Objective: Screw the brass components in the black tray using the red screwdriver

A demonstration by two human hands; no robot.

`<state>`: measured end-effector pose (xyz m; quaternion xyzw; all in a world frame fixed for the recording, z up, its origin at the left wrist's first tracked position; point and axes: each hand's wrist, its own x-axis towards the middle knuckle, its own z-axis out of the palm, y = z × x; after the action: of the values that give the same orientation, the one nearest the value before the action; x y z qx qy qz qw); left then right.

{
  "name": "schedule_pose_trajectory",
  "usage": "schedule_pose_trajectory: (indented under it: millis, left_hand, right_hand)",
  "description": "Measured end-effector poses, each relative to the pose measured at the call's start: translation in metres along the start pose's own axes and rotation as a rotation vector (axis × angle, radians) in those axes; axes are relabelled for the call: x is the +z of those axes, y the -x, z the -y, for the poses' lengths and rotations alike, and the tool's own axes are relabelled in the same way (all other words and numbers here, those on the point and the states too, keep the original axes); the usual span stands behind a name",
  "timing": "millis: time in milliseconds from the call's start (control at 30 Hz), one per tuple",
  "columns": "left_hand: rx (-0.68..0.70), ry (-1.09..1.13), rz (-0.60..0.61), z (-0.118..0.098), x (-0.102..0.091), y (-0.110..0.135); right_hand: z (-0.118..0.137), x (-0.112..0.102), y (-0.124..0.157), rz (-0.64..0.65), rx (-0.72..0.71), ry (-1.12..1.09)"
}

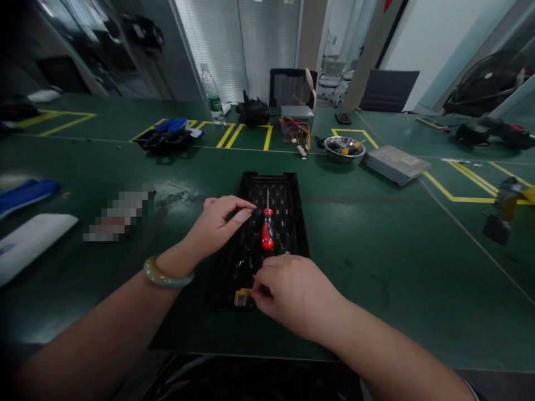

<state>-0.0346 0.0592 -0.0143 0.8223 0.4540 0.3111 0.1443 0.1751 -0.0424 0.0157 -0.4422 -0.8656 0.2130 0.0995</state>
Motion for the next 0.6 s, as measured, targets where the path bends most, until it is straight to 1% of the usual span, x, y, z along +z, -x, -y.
schedule_pose_trajectory:
  millis: [133, 333, 600]
  left_hand:
    - [-0.012, -0.006, 0.014, 0.003, 0.004, -0.001]
    - [-0.053, -0.011, -0.017, 0.009, 0.01, -0.005]
    - [-0.09, -0.024, -0.022, 0.011, 0.013, -0.006]
  right_hand:
    - [0.0, 0.004, 0.0, 0.032, -0.021, 0.038]
    - [-0.003, 0.013, -0.002, 0.0, -0.051, 0.062]
    - [-0.003, 0.01, 0.0, -0.031, -0.075, 0.015]
